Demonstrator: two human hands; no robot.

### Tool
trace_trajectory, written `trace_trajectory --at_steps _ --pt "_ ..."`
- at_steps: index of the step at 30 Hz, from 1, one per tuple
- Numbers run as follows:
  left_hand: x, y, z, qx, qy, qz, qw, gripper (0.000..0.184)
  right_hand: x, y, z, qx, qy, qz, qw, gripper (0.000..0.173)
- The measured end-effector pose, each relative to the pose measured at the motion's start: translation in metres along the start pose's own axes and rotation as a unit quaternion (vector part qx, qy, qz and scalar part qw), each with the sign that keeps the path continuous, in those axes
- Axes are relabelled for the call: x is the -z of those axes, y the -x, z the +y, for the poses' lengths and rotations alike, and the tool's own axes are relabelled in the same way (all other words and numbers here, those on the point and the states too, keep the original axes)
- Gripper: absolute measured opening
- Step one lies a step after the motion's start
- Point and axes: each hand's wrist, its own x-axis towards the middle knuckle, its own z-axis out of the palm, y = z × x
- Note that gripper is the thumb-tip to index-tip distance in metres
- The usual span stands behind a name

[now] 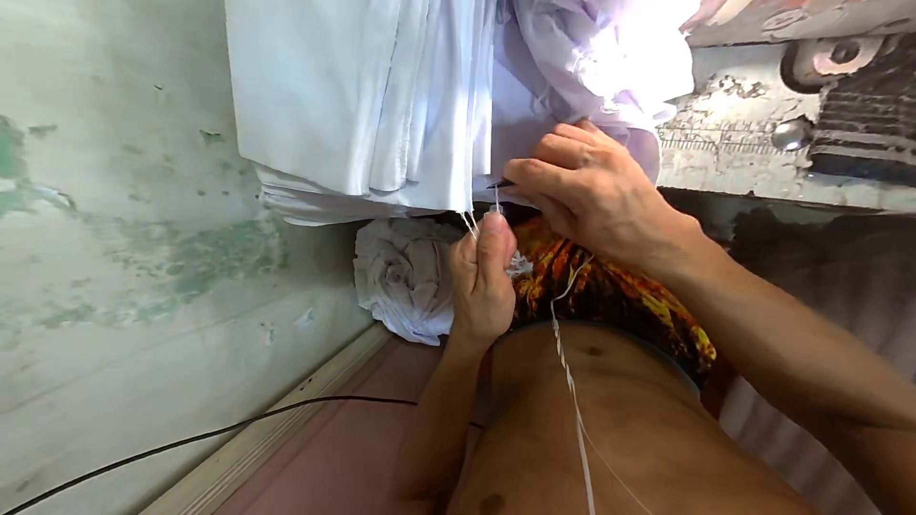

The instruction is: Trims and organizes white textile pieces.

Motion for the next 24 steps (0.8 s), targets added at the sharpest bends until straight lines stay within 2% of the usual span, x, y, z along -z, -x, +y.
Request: trace_trajectory --at_steps 9,15,19,22,24 --pt "0.014 0.006 0.008 0.035 -0.029 -0.024 0.999 0.043 -0.007 -0.005 -0.016 0.053 -0.016 -0.004 0.998 0.024" --pt "0.026 0.009 0.006 0.04 -0.071 -0.045 0.996 0.043 -0.014 0.007 -0.019 0.015 -0.009 0.008 1.0 0.022" --pt "0.033 0.007 0.01 0.065 -0.087 -0.087 0.99 0.043 -0.018 -0.001 -0.024 0.039 -0.011 -0.012 0.999 0.024" --pt "0.04 0.01 0.011 0.044 -0.119 -0.102 0.987 0.045 -0.016 0.004 -0.022 0.035 -0.007 -0.035 0.999 0.022" --pt "0.041 0.013 0.008 0.006 -0.156 -0.107 0.982 0.045 -0.01 0.016 -0.021 -0.004 0.003 -0.034 0.999 0.021"
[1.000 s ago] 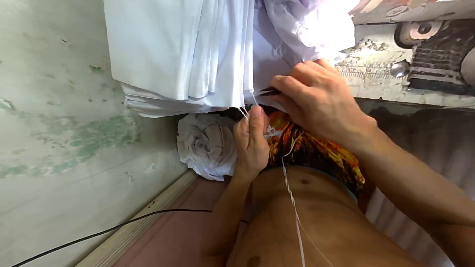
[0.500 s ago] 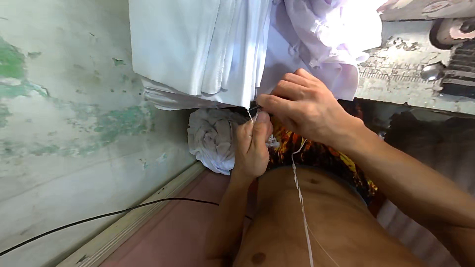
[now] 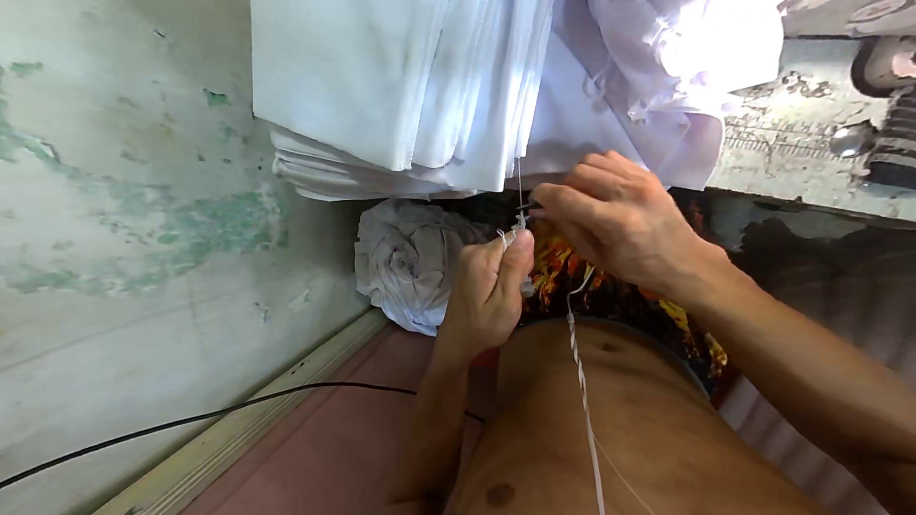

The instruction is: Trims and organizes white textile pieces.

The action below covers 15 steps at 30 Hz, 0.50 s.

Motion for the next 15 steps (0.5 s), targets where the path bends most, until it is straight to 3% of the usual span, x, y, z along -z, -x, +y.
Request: trace_trajectory --at_steps 5,11,15 --pt "-0.009 -0.001 0.001 -0.069 -0.057 -0.032 0.996 0.043 0.017 0.0 0.005 -0.078 0.067 0.007 0.995 0.023" --pt "-0.012 -0.002 0.006 -0.122 -0.055 -0.097 0.986 0.043 0.01 -0.015 0.014 -0.035 0.05 -0.023 0.998 0.024" --pt "-0.002 0.011 -0.012 -0.118 -0.022 -0.11 0.987 0.045 0.004 -0.011 0.015 0.008 0.128 0.038 0.991 0.032"
